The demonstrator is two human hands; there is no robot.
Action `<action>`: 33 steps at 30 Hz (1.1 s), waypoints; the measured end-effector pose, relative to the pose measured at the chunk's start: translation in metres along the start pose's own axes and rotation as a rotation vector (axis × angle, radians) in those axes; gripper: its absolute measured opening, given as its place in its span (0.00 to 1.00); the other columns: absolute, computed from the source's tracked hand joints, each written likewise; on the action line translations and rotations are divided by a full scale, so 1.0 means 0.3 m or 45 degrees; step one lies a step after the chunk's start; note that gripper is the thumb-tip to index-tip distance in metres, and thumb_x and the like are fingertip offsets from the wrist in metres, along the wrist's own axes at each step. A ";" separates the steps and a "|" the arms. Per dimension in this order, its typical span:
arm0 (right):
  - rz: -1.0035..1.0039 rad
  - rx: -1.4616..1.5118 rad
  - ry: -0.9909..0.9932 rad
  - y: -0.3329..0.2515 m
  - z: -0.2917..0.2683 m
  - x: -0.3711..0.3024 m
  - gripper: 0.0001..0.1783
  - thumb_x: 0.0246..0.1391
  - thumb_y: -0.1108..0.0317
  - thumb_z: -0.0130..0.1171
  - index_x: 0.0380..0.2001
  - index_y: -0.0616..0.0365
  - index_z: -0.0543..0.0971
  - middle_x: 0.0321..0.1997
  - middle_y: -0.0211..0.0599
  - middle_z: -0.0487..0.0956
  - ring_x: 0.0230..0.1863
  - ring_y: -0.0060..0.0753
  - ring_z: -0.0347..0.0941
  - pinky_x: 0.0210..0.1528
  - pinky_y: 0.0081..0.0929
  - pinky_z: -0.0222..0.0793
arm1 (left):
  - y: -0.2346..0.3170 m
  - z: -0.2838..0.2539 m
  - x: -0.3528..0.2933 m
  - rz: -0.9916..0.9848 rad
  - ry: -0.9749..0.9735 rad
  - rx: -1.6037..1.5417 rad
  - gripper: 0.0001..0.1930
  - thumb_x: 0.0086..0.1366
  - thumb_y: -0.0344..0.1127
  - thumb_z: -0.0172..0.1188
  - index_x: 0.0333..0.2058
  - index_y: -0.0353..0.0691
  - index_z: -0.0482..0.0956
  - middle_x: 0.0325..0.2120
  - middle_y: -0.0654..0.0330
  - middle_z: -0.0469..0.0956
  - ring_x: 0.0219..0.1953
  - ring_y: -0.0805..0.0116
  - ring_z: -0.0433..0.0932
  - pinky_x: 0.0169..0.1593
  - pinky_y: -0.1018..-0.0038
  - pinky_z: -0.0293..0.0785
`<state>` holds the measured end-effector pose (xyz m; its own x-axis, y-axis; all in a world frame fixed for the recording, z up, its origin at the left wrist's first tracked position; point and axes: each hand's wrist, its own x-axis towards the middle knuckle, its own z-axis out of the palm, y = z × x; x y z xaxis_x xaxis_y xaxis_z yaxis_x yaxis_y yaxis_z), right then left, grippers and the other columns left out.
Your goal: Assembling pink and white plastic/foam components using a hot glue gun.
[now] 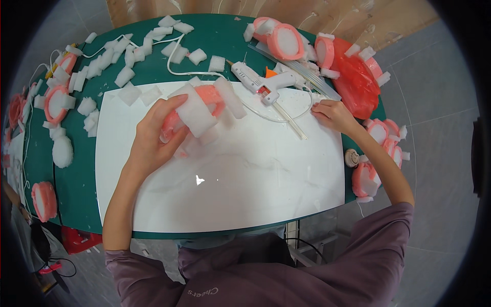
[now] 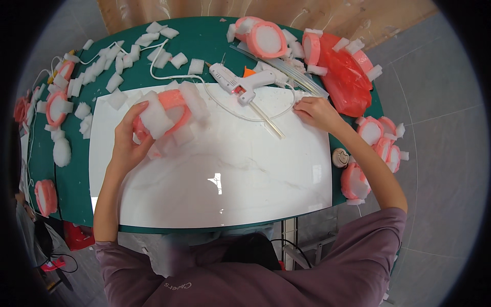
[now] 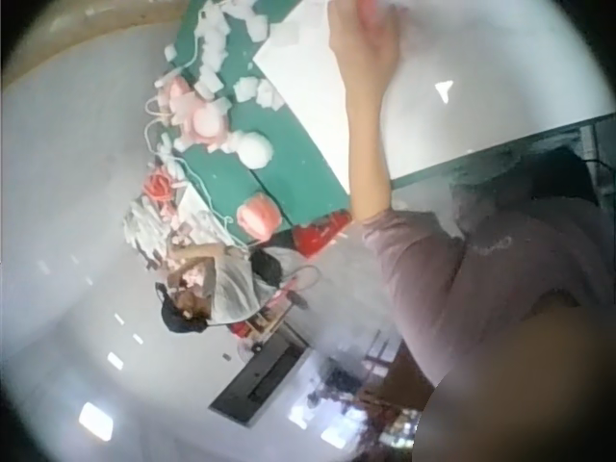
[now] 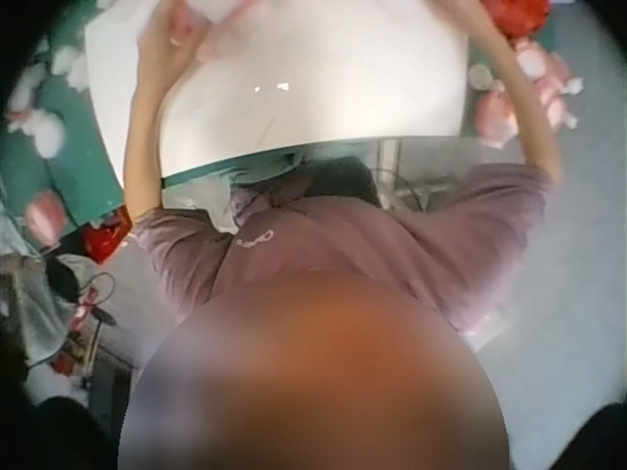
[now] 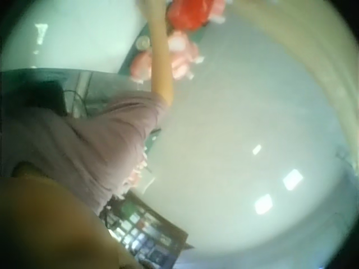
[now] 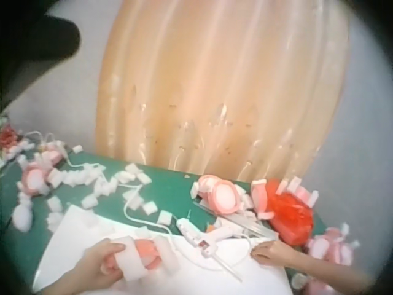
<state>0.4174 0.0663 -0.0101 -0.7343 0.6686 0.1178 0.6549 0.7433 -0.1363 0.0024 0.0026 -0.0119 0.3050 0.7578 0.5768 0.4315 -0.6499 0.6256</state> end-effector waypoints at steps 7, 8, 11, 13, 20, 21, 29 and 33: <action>0.289 0.246 0.048 -0.021 0.001 0.026 0.04 0.37 0.75 0.58 0.18 0.66 0.76 0.22 0.41 0.75 0.25 0.36 0.71 0.28 0.26 0.66 | 0.000 -0.003 0.002 -0.024 -0.005 -0.036 0.29 0.46 0.22 0.60 0.48 0.48 0.63 0.31 0.55 0.70 0.31 0.61 0.72 0.32 0.74 0.69; 0.404 0.273 0.048 -0.030 0.004 0.033 0.04 0.35 0.75 0.58 0.18 0.66 0.76 0.21 0.42 0.75 0.24 0.36 0.71 0.28 0.26 0.66 | 0.002 -0.004 0.000 -0.055 -0.022 -0.036 0.28 0.46 0.22 0.60 0.48 0.48 0.64 0.31 0.55 0.70 0.31 0.61 0.72 0.32 0.74 0.69; 0.580 0.266 0.049 -0.050 0.016 0.053 0.05 0.32 0.75 0.58 0.17 0.66 0.76 0.19 0.43 0.75 0.21 0.36 0.71 0.27 0.26 0.66 | 0.005 -0.002 0.003 -0.042 -0.008 -0.036 0.28 0.46 0.22 0.60 0.48 0.47 0.64 0.30 0.55 0.70 0.31 0.61 0.72 0.32 0.74 0.69; 0.646 0.229 0.050 -0.066 0.020 0.064 0.06 0.30 0.75 0.58 0.17 0.66 0.76 0.18 0.43 0.74 0.20 0.36 0.71 0.27 0.26 0.66 | 0.006 -0.004 0.003 -0.037 -0.008 -0.035 0.28 0.46 0.22 0.59 0.48 0.47 0.64 0.31 0.56 0.70 0.31 0.61 0.72 0.32 0.74 0.69; 0.776 0.004 0.208 -0.138 0.069 0.088 0.05 0.29 0.76 0.55 0.15 0.66 0.72 0.18 0.46 0.74 0.21 0.41 0.71 0.27 0.29 0.66 | 0.008 -0.005 0.000 -0.070 -0.020 -0.042 0.27 0.47 0.23 0.59 0.47 0.47 0.65 0.29 0.56 0.70 0.31 0.61 0.71 0.33 0.74 0.69; 0.800 -0.067 0.288 -0.145 0.079 0.089 0.04 0.30 0.77 0.55 0.16 0.66 0.72 0.20 0.46 0.74 0.22 0.42 0.71 0.27 0.29 0.66 | 0.010 -0.005 0.001 -0.070 -0.017 -0.041 0.27 0.47 0.23 0.59 0.47 0.47 0.65 0.29 0.56 0.70 0.31 0.61 0.71 0.33 0.74 0.69; 0.702 0.251 0.458 -0.109 0.101 -0.013 0.09 0.33 0.81 0.51 0.24 0.64 0.76 0.24 0.42 0.74 0.23 0.33 0.70 0.27 0.22 0.65 | 0.017 -0.012 0.001 -0.086 -0.043 -0.062 0.27 0.47 0.23 0.59 0.48 0.47 0.65 0.29 0.56 0.69 0.31 0.61 0.71 0.33 0.74 0.69; 0.592 0.341 0.554 -0.102 0.112 -0.038 0.14 0.36 0.82 0.50 0.29 0.61 0.78 0.30 0.39 0.75 0.28 0.29 0.71 0.29 0.18 0.65 | 0.011 -0.009 0.000 -0.085 -0.034 -0.048 0.27 0.47 0.23 0.59 0.48 0.47 0.65 0.29 0.56 0.70 0.31 0.61 0.71 0.34 0.73 0.70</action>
<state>0.3999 0.0353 -0.0403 -0.2125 0.9066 0.3645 0.7767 0.3831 -0.5000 0.0016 0.0005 -0.0085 0.2994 0.8003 0.5195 0.4193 -0.5994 0.6818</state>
